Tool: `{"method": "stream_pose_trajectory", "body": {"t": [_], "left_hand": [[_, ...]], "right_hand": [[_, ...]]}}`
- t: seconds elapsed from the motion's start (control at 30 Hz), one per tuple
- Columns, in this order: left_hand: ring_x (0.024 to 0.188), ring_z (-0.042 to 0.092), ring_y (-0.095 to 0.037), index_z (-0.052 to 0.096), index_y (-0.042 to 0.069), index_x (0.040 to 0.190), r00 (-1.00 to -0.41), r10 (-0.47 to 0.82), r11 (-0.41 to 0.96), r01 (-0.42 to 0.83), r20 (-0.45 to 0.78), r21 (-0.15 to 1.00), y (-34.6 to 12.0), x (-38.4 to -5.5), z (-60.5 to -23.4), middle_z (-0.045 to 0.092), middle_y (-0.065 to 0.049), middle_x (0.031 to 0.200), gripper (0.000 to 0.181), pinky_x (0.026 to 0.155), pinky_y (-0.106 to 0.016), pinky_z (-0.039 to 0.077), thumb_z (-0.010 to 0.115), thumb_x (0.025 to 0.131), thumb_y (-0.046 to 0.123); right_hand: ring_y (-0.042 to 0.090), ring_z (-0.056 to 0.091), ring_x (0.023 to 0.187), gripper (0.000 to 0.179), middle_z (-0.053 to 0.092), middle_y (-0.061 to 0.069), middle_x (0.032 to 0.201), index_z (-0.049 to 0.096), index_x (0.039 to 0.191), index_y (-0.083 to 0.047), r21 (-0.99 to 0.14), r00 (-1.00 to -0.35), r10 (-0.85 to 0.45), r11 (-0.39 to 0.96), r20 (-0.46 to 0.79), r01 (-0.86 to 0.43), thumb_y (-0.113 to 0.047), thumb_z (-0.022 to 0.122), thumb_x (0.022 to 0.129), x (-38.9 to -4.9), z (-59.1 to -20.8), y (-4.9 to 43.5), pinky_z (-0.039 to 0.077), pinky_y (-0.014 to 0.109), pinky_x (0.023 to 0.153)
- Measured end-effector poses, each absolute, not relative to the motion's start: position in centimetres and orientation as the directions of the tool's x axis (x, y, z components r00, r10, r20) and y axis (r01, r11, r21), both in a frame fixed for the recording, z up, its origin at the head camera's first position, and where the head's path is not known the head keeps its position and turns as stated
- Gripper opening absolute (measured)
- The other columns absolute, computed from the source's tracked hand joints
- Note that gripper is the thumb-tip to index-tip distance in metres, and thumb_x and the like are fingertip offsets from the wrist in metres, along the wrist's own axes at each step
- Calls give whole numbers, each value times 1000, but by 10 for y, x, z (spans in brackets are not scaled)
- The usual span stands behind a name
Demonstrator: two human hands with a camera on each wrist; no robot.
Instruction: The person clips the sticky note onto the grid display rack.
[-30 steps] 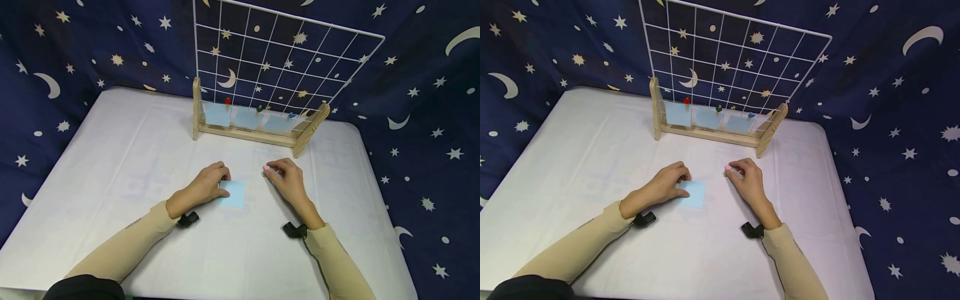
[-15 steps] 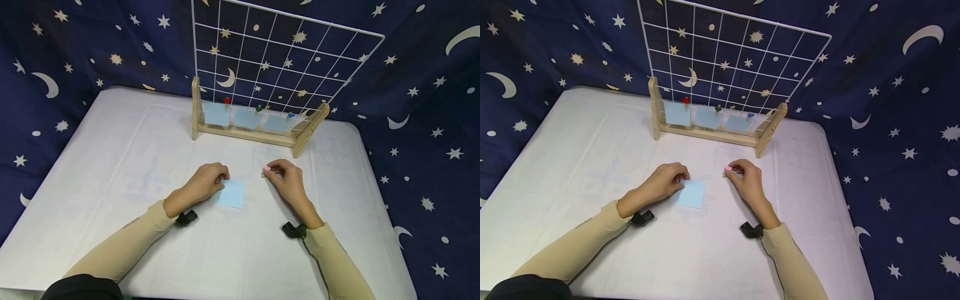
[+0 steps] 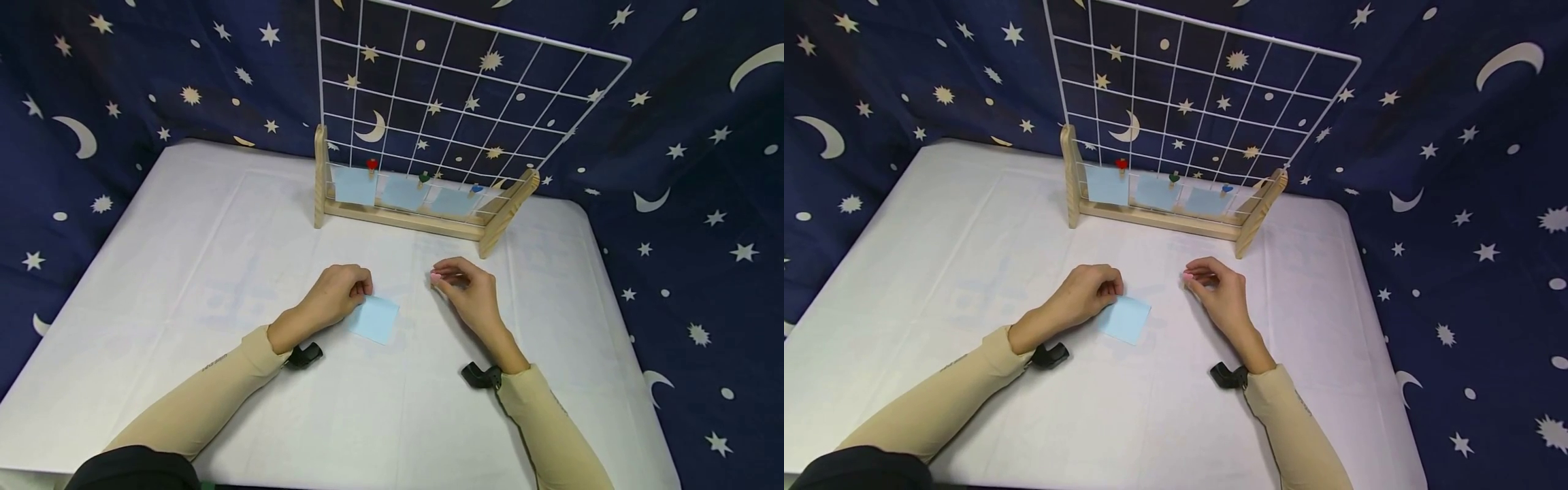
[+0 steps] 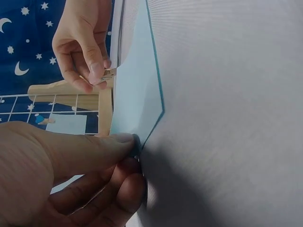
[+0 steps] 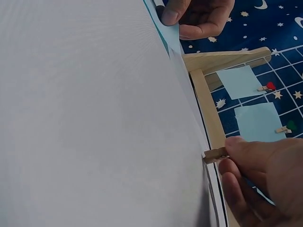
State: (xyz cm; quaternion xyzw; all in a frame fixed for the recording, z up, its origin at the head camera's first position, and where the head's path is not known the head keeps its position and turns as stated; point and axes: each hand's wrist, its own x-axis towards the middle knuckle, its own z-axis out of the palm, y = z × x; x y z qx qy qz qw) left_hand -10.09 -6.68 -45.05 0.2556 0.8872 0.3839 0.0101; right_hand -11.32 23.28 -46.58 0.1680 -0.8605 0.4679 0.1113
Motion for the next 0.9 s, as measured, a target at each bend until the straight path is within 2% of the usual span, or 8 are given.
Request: {"method": "stream_pose_trajectory", "body": {"t": [0.1,0.2,0.37,0.63,0.9], "left_hand": [[71,58,-14,73,9,83,-871,454,578,447,187,683,-67,-101,-450,69,-3,80,19,68,-28,50,76,86,-10],[71,59,-13,74,9,84,-874,444,579,446,195,683,-67,-101,-450,68,-2,79,19,68,-28,50,77,86,-10],[71,60,-12,73,7,86,-886,415,568,431,208,701,-68,-103,-448,68,-1,77,17,68,-28,52,79,86,-8],[71,61,-14,72,8,84,-895,367,543,427,254,723,-70,-107,-443,68,-2,79,16,67,-28,52,80,88,-5],[74,62,-15,72,8,86,-885,317,518,462,340,720,-69,-115,-437,70,-3,83,14,68,-28,51,79,89,-5]], "right_hand": [[32,77,84,25,80,14,97,78,110,-2,-756,-915,-185,518,359,-401,0,85,86,-113,-466,231,62,35,74],[34,75,77,20,79,16,91,79,103,0,-739,-916,-185,544,356,-397,3,86,84,-110,-461,227,61,38,69],[35,73,73,15,78,17,88,79,98,1,-739,-920,-192,551,341,-388,6,84,85,-102,-443,219,57,31,65],[35,73,75,13,78,20,92,79,100,3,-774,-911,-202,480,360,-413,4,82,87,-101,-430,218,58,24,70],[37,75,79,13,79,20,93,79,100,3,-799,-911,-150,441,384,-409,4,82,88,-108,-416,216,60,20,75]]}}
